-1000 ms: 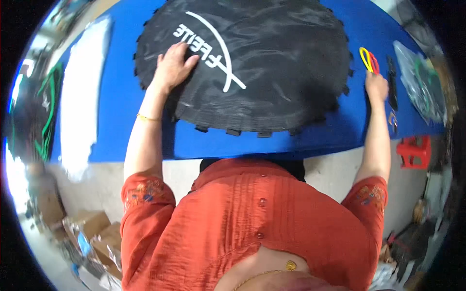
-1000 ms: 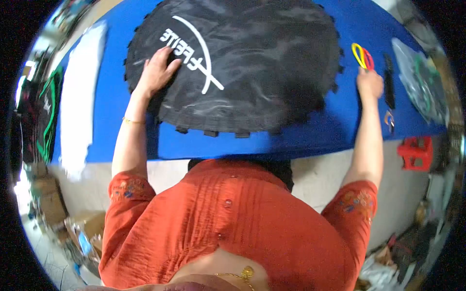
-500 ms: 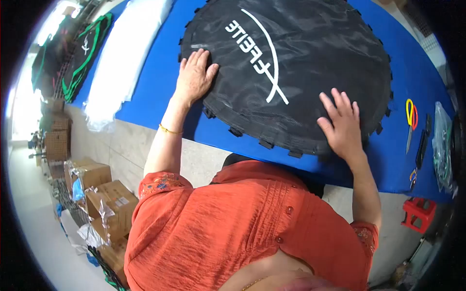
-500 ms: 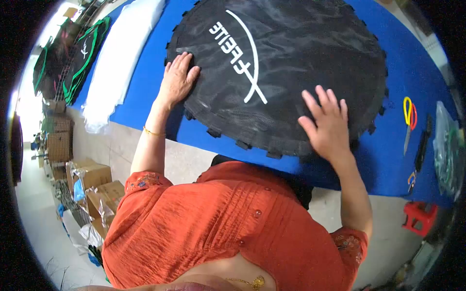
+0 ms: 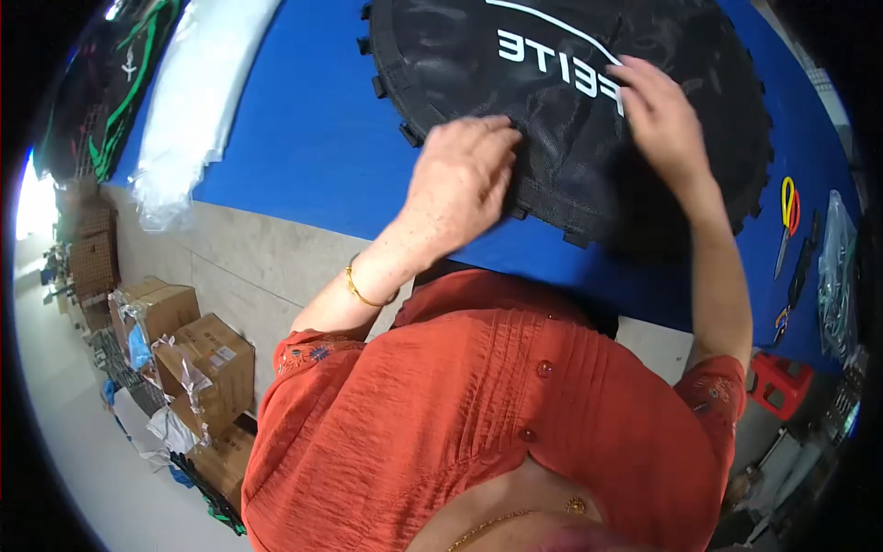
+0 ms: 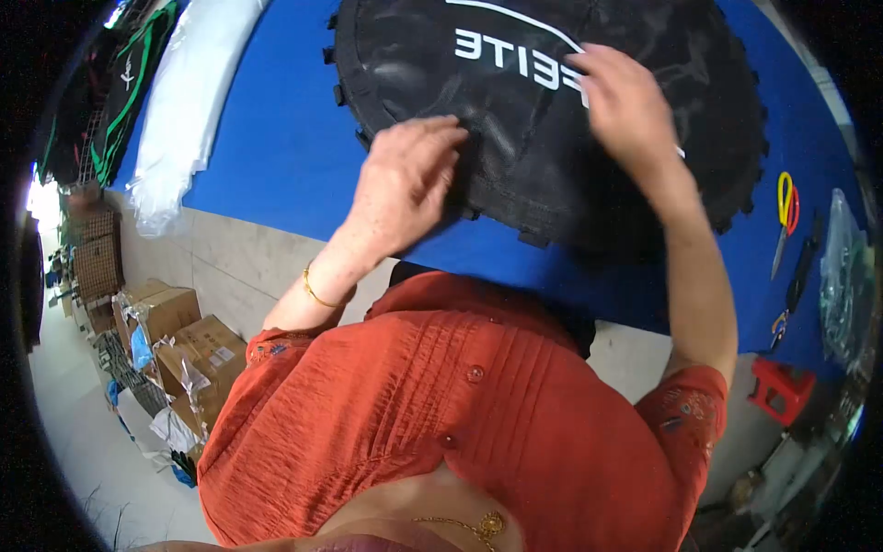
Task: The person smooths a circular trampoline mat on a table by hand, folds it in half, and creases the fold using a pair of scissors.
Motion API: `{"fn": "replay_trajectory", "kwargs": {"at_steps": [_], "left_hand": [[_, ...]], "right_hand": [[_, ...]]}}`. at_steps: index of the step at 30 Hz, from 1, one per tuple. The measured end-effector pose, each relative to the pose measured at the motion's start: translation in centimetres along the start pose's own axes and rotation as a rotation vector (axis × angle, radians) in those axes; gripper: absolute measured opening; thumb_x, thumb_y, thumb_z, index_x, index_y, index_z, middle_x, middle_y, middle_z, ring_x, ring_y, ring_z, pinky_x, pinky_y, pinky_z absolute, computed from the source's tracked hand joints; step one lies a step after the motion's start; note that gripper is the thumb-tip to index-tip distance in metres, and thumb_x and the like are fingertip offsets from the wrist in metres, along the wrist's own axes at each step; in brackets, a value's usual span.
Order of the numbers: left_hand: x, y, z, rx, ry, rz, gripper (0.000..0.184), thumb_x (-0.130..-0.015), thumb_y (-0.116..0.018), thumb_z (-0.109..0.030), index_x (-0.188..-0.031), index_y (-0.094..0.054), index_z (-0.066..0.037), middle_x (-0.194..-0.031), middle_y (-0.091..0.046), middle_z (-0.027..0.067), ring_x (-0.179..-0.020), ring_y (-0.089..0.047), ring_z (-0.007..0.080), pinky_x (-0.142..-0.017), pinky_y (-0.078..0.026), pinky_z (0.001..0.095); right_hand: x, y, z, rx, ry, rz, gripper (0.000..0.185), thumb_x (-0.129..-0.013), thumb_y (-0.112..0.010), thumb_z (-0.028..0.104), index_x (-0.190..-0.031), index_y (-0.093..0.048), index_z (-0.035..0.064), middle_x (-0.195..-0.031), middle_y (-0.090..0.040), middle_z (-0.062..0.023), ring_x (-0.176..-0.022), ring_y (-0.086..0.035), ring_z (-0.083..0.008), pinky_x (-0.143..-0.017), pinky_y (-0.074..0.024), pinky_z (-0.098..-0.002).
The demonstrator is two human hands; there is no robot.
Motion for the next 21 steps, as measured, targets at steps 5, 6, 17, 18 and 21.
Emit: {"fn": "replay_trajectory", "kwargs": {"at_steps": [5,6,17,18,21], "left_hand": [[-0.6,0.3,2.3,-0.098,-0.009,0.011,0.027,-0.095,-0.074,-0.005,-0.122,-0.074,-0.004,-0.130,-0.073,0.0134,-0.119,-0.068,0.0331,-0.102,-0.052,0.0450],[-0.5,0.2,2.6,-0.117,-0.020,0.029,0.027,-0.095,-0.074,-0.006,-0.122,-0.074,-0.005,-0.130,-0.073,0.0128,-0.119,-0.068,0.0327,-0.102,-0.052,0.0448],[-0.2,-0.9,3.0,-0.201,-0.006,0.019,0.041,-0.089,-0.072,-0.004,-0.130,-0.070,-0.002,-0.130,-0.069,0.0146,-0.119,-0.065,0.0348,-0.101,-0.050,0.0462],[-0.2,-0.9,3.0,-0.209,-0.015,0.028,0.041,-0.089,-0.072,-0.004,-0.130,-0.070,-0.002,-0.131,-0.068,0.0152,-0.119,-0.065,0.0350,-0.101,-0.050,0.0461],[-0.3,-0.8,3.1,-0.217,-0.021,0.039,0.043,-0.088,-0.072,-0.003,-0.130,-0.070,-0.002,-0.130,-0.068,0.0149,-0.118,-0.064,0.0347,-0.100,-0.050,0.0458]], "right_hand": [[-0.1,-3.3,8.0,-0.126,0.165,0.067,0.025,-0.096,-0.073,0.008,-0.120,-0.077,0.0063,-0.128,-0.075,-0.0120,-0.125,-0.068,-0.0322,-0.114,-0.0487,-0.0474],[0.0,-3.9,8.1,-0.174,0.129,0.095,0.026,-0.096,-0.072,0.008,-0.122,-0.077,0.0062,-0.130,-0.074,-0.0123,-0.126,-0.067,-0.0328,-0.116,-0.0476,-0.0479],[0.9,-4.6,7.9,-0.129,0.144,0.218,0.043,-0.102,-0.061,0.004,-0.141,-0.072,0.0174,-0.148,-0.063,-0.0129,-0.141,-0.057,-0.0323,-0.123,-0.0404,-0.0480],[0.8,-4.6,7.9,-0.114,0.156,0.221,0.044,-0.102,-0.060,0.003,-0.142,-0.072,0.0182,-0.148,-0.063,-0.0127,-0.141,-0.057,-0.0319,-0.124,-0.0399,-0.0478],[0.9,-4.8,7.9,-0.084,0.170,0.235,0.045,-0.102,-0.059,0.002,-0.142,-0.072,0.0166,-0.149,-0.063,-0.0122,-0.141,-0.057,-0.0302,-0.124,-0.0386,-0.0474]]}}
Point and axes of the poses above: each hand's wrist, its own x-axis away from the middle knuckle, its own y-axis out of the back of the hand, z = x × y, the point moved 2 cm from there along -x, towards the middle knuckle
